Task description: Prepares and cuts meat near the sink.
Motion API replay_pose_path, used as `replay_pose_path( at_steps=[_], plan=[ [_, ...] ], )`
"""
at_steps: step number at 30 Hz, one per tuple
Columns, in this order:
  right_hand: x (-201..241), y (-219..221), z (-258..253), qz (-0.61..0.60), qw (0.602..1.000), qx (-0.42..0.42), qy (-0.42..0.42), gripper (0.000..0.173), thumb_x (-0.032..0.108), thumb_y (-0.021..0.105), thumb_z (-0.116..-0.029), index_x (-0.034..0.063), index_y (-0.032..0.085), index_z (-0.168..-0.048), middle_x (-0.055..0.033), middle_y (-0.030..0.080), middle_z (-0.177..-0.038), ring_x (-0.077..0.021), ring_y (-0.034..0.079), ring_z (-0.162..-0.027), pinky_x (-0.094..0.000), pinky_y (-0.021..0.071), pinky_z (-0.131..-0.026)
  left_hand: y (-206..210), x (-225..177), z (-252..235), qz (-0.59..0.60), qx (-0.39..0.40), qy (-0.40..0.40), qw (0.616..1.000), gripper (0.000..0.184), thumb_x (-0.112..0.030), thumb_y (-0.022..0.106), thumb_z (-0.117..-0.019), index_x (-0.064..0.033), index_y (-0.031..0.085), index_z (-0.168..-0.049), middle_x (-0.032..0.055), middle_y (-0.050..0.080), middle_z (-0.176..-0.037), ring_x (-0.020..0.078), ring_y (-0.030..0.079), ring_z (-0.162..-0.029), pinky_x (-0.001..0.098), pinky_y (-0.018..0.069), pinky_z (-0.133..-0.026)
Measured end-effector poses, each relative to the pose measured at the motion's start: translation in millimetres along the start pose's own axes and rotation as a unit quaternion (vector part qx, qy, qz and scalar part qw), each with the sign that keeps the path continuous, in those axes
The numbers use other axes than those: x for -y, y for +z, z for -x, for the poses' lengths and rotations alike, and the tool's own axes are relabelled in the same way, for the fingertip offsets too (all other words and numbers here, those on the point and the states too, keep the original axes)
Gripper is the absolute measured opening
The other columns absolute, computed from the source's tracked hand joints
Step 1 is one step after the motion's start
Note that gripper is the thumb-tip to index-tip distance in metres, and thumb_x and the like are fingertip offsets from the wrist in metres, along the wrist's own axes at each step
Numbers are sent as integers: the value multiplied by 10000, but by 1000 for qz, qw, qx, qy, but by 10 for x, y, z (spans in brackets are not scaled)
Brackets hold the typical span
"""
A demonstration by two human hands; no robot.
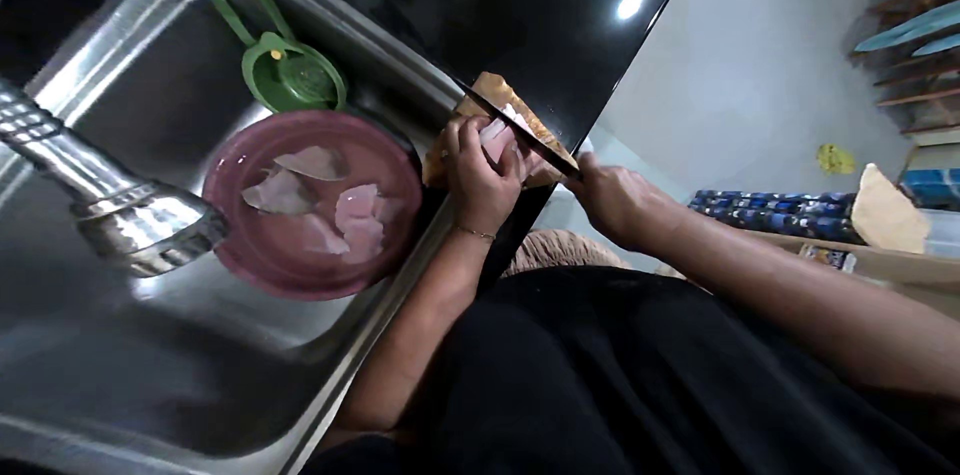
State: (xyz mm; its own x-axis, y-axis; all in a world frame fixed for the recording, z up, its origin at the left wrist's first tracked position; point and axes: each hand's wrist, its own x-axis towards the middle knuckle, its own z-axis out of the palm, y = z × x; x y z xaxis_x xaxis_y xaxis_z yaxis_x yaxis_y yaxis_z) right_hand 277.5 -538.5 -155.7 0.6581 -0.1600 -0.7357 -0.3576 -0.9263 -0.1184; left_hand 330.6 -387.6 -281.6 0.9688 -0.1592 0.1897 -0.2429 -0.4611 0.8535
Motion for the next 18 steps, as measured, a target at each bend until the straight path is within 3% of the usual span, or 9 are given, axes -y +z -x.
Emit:
replay_pose_path(
  at_steps=[6, 14, 18],
  plan=[
    [-84, -151, 134, 36, 996, 69, 31, 324, 333, 410, -1122, 28, 496, -1188, -174, 636, -892, -365, 695, -898, -516, 553, -783, 7, 39, 20, 9, 13, 4, 1000, 469, -164, 703, -876, 45, 586, -1279, 263, 572, -1307, 369, 564, -1236, 465, 475, -1042],
    [110, -105, -243, 31, 999, -2, -20, 314, 330, 448, -1110, 29, 512, -1169, -147, 638, -817, -345, 703, -782, -512, 575, -684, 5, 49, 18, 7, 18, 4, 1000, 483, -192, 709, -852, 37, 598, -1263, 250, 580, -1297, 357, 573, -1220, 451, 479, -1035],
    [420, -259, -440, 52, 998, 17, -16, 348, 331, 398, -1124, 10, 499, -1212, -186, 655, -954, -372, 710, -925, -530, 575, -776, 5, 40, 7, 1, 17, 8, 1000, 486, -216, 730, -880, 43, 592, -1268, 265, 574, -1303, 386, 558, -1242, 478, 466, -1052]
  ],
)
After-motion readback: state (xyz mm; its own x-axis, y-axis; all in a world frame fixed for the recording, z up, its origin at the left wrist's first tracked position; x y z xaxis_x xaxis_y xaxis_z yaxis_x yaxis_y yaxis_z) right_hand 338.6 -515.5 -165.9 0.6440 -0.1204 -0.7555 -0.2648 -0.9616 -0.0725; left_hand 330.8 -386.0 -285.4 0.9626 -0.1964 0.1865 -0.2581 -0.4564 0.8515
